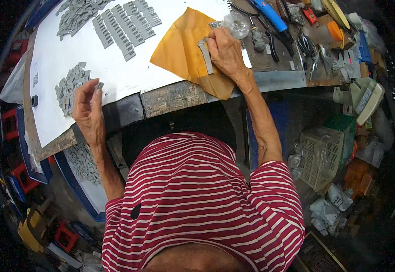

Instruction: The recorder is inspecting and organizing small grey components on a workbench.

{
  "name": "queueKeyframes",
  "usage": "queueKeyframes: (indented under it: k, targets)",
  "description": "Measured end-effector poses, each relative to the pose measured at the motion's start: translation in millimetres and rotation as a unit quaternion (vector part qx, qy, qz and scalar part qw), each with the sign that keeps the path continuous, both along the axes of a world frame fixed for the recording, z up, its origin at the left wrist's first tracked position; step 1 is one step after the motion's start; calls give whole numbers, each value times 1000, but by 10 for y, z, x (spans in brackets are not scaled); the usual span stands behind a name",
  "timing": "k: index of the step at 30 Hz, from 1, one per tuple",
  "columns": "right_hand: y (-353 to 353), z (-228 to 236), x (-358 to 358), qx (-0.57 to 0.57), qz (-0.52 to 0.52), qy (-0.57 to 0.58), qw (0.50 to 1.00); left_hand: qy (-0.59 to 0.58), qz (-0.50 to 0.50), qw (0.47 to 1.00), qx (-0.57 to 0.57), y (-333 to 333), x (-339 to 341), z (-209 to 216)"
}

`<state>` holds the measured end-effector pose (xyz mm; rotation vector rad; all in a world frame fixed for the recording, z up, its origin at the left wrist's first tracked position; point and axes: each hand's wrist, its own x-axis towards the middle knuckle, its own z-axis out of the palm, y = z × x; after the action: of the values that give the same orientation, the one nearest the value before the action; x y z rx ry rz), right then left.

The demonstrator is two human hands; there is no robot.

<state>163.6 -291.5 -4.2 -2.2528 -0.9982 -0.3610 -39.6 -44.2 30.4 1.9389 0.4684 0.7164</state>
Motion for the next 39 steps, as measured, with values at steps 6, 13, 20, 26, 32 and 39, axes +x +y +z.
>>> queueKeyframes:
  k: [6, 13, 20, 26, 32, 39]
  targets:
    - [44, 117, -110, 20, -31, 42, 998, -8, -114, 947, -300, -246, 180, 64]
    - [238, 328, -455, 57, 32, 58, 996, 34, -189, 909, -371, -430, 363, 2]
    - [581, 349, -741, 28, 148, -11, 989, 27, -171, 950, -259, -476, 440, -162]
    - [736, 282, -767, -13, 186, -51, 981, 67, -197, 935, -287, -384, 349, -150]
    - [833, 317, -789, -38, 216, -64, 974, 41, -198, 910, -362, -306, 332, -258]
    - [884, 317, -811, 27, 191, 52, 980, 42, -196, 882, -427, -228, 358, -319]
